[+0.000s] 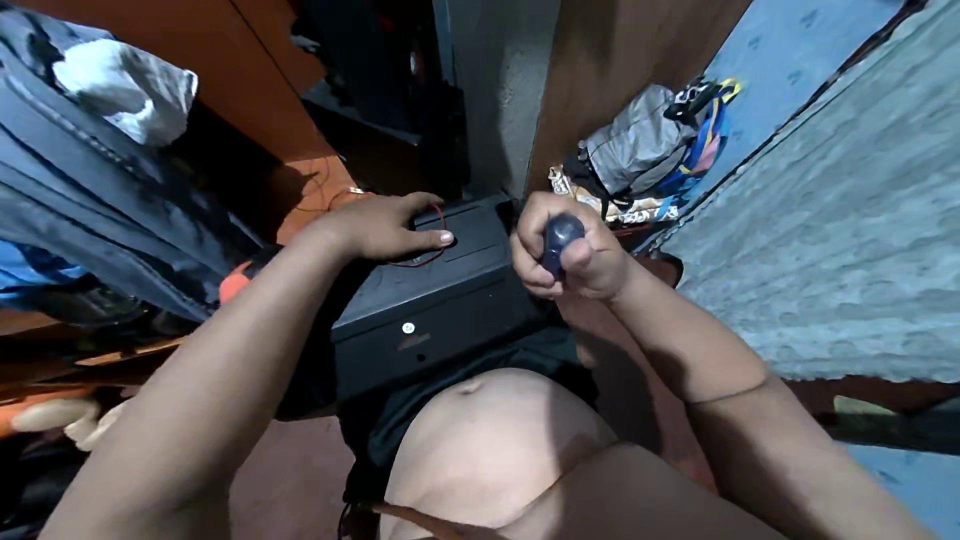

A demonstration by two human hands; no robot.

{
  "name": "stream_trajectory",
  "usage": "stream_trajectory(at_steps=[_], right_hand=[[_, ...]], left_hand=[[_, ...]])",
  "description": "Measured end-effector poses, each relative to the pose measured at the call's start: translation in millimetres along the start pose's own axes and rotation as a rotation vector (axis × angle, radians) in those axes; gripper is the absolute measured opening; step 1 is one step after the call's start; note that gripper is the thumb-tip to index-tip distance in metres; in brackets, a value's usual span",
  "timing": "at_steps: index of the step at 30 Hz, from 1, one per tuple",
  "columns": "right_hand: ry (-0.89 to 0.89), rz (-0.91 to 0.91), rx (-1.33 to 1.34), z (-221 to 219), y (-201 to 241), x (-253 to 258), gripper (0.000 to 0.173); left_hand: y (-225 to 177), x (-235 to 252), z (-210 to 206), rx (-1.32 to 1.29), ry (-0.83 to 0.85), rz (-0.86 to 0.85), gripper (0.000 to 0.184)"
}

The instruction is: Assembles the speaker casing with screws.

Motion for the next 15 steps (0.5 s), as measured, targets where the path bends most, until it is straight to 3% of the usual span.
stream_trajectory(at_steps=[3, 7, 10, 12, 14, 15], right_hand=[[0.073, -0.082, 0.187, 16, -31, -18, 0.046], [-0.019, -0.049, -0.034, 11, -36, -36, 0.043], [-0.372, -0.06, -0.433, -6, -10, -33, 0.012], [-0.534, -0.078, -0.559, -17, -3, -30, 0.003], [-0.461, -0.031, -0.474, -13, -9, -28, 0.012], [-0.32, -0.021, -0.342, -4, -13, -26, 0.018]], left_hand=[[3, 2, -1, 0.017, 0.0, 0.012, 0.075], [1, 4, 0, 0.02, 0.01, -0.003, 0.077], [3, 7, -2, 0.016, 0.003, -0.008, 0.074], [4, 9, -1, 0.002, 0.004, -0.001, 0.072], [1, 9, -2, 0.016, 0.007, -0.003, 0.074], [-2, 8, -2, 0.019, 0.009, -0.004, 0.074]])
Point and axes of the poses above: each hand's wrist, its own x-axis towards the middle knuckle, its own z-axis out of the back of the hand, y = z × x, the point moved 2 cm from there along x, towards the middle knuckle, and after that the axes turned 4 degrees about -x, right-handed, at the moved point
